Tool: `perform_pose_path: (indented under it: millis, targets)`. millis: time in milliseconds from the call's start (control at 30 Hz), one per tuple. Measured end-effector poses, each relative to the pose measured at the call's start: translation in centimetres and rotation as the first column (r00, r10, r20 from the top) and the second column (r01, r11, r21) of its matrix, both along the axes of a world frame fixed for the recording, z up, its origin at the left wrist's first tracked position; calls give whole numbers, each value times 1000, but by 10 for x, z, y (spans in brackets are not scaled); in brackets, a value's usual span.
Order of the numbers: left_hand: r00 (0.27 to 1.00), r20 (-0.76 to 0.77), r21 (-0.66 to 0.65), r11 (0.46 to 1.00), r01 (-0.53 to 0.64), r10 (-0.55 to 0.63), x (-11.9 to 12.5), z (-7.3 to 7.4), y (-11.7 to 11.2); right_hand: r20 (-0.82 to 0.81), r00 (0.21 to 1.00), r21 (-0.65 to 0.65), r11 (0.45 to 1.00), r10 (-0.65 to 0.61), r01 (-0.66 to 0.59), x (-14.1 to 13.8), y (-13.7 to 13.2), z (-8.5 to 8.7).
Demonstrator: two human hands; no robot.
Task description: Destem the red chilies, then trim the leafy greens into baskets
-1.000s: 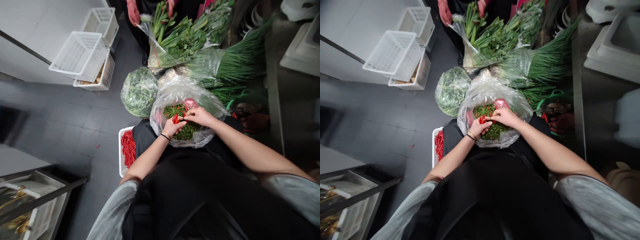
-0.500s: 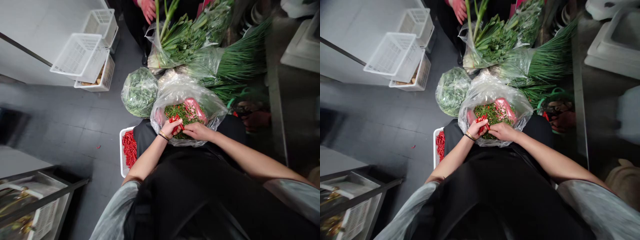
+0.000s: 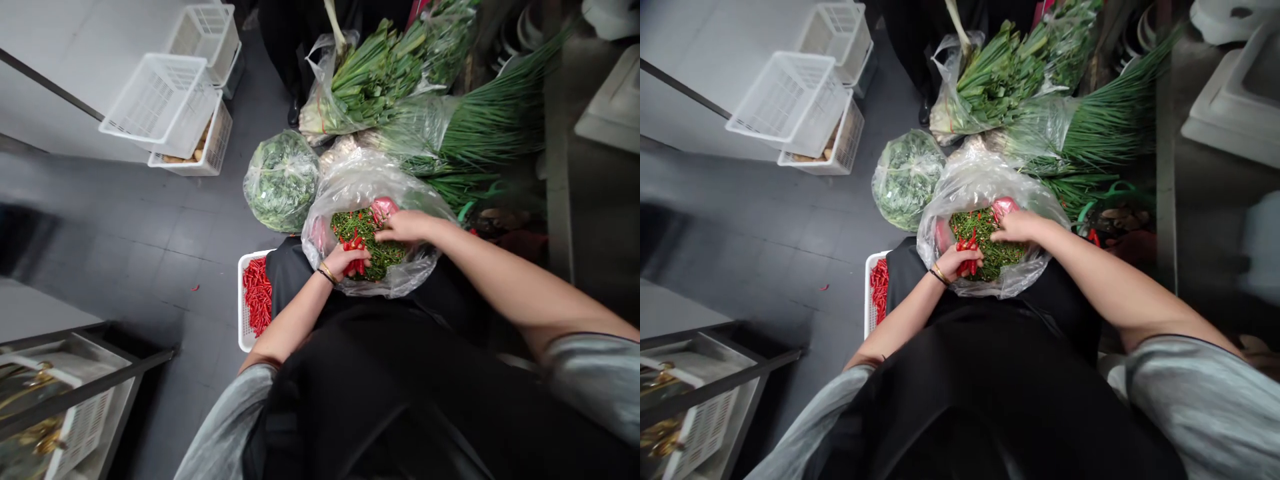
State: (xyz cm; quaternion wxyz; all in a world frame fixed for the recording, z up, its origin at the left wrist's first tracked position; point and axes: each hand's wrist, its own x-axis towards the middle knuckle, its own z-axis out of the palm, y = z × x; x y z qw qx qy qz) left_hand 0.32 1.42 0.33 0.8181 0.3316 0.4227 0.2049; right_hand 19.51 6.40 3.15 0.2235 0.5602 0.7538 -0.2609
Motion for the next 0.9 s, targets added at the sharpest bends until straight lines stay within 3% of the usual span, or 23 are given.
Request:
perform_pose_path:
  millis: [100, 200, 267, 367, 467, 600, 700, 767, 800, 833, 900]
  targets:
    - [1000, 6, 2, 1000, 25, -25, -2, 2, -1, -23, 947, 175, 931, -322, 321, 7, 38, -36]
    - [998, -17, 22, 997, -67, 68, -7, 2, 0, -112, 913, 149, 902, -392, 405, 6, 52, -56]
    - [989, -23, 42, 989, -144, 145, -11, 1, 1, -157, 896, 117, 893, -416, 435, 9, 50, -56]
    - [975, -34, 108, 970, -216, 221, -10, -4, 6, -257, 843, 17, 870, -473, 493, 20, 35, -38]
    - [974, -73, 179, 964, -199, 215, 4, -10, 13, -496, 635, -220, 793, -592, 568, 23, 10, -15]
    - [988, -96, 302, 949, -89, 123, 23, -11, 15, -728, 273, -457, 741, -629, 492, 7, -21, 3]
    - [995, -45, 489, 871, -56, 89, 20, -7, 11, -705, 37, -655, 671, -708, 348, -5, -42, 7]
    - [999, -45, 626, 780, 16, 16, 12, -4, 7, -627, -49, -767, 606, -777, 211, -9, -57, 6]
    - [997, -69, 681, 729, 70, -31, 6, -4, 6, -595, -37, -799, 585, -803, 143, -9, -65, 6]
    - [993, -99, 719, 685, 121, -71, 1, -4, 5, -577, 23, -813, 577, -817, 76, -7, -72, 5]
    - [990, -123, 727, 673, 135, -66, -8, -6, 5, -577, 256, -808, 588, -776, -38, 1, -79, 4]
